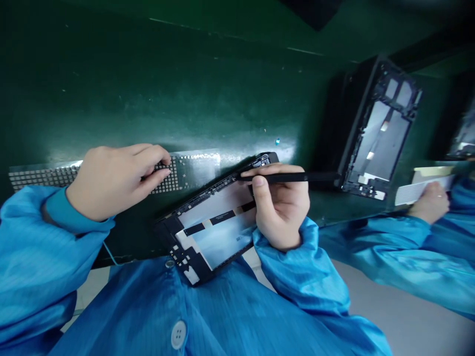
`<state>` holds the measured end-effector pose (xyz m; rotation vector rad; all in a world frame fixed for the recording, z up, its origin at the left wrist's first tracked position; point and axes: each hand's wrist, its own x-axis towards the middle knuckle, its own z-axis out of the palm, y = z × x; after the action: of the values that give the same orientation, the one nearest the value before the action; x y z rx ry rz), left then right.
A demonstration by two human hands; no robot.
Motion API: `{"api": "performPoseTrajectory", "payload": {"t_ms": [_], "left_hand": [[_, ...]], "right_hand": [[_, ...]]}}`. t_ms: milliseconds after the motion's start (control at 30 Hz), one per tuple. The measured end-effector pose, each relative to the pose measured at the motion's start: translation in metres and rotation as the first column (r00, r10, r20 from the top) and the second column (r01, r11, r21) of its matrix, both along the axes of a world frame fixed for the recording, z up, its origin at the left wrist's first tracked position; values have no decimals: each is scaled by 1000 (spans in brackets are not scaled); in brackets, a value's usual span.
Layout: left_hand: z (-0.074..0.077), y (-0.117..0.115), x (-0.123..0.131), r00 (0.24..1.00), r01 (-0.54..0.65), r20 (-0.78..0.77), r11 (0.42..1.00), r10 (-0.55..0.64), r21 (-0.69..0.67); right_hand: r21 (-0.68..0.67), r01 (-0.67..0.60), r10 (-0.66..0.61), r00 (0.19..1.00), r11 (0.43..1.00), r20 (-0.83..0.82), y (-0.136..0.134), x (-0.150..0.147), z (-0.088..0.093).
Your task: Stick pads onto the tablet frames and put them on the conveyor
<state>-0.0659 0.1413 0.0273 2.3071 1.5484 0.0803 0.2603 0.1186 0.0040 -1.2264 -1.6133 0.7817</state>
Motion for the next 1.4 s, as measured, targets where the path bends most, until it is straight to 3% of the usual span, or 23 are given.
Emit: {"api": "performPoseTrajectory", "payload": {"t_ms": [100,200,300,400,467,667,867,967,1033,1100,1167,1233,1300,1400], "left_hand": [[0,0,0,1000,-10,-1,1000,10,-11],[0,0,0,1000,-13,17,1000,13,-23],[0,1,-1,1000,1,18,1000,-1,-13],[-1,1,1,1000,15,-4,1000,-15,-8],[0,1,2,1000,16,-13,1000,-16,-18],[3,1,5,1000,13,-25,998,-14,-54],[-6,2,2,998,-30,45,998,32,-51],[-9,4,-2,997,-43,55,998,45,-35],[-5,2,-3,998,-40,56,999,42,-30],[5,-7,1,998,-37,57,999,39,-20],[17,-25,9,997,-44,58,999,43,16],[26,-49,21,997,-36,70,997,31,69],[29,-71,32,996,-6,90,996,-2,89],[22,-89,40,996,29,83,997,-36,78]], "right_hand": [[30,-23,20,993,999,121,-1,3,8],[49,-93,77,962,994,262,2,0,27],[-46,-226,230,942,973,244,16,-13,46],[-196,-476,512,829,857,225,35,-32,50],[-251,-556,606,765,793,218,43,-43,45],[-307,-548,616,762,778,200,45,-47,38],[-339,-555,635,746,760,202,49,-49,36],[-408,-562,604,796,720,-31,53,-48,37],[-447,-568,513,821,691,-250,50,-37,41],[-462,-506,358,856,728,-373,37,-17,49],[-463,-336,164,913,820,-372,14,11,56],[-472,-133,-32,945,871,-325,-14,43,61],[-486,22,-170,950,874,-263,-43,69,61],[-465,102,-211,959,879,-189,-75,92,53]]}}
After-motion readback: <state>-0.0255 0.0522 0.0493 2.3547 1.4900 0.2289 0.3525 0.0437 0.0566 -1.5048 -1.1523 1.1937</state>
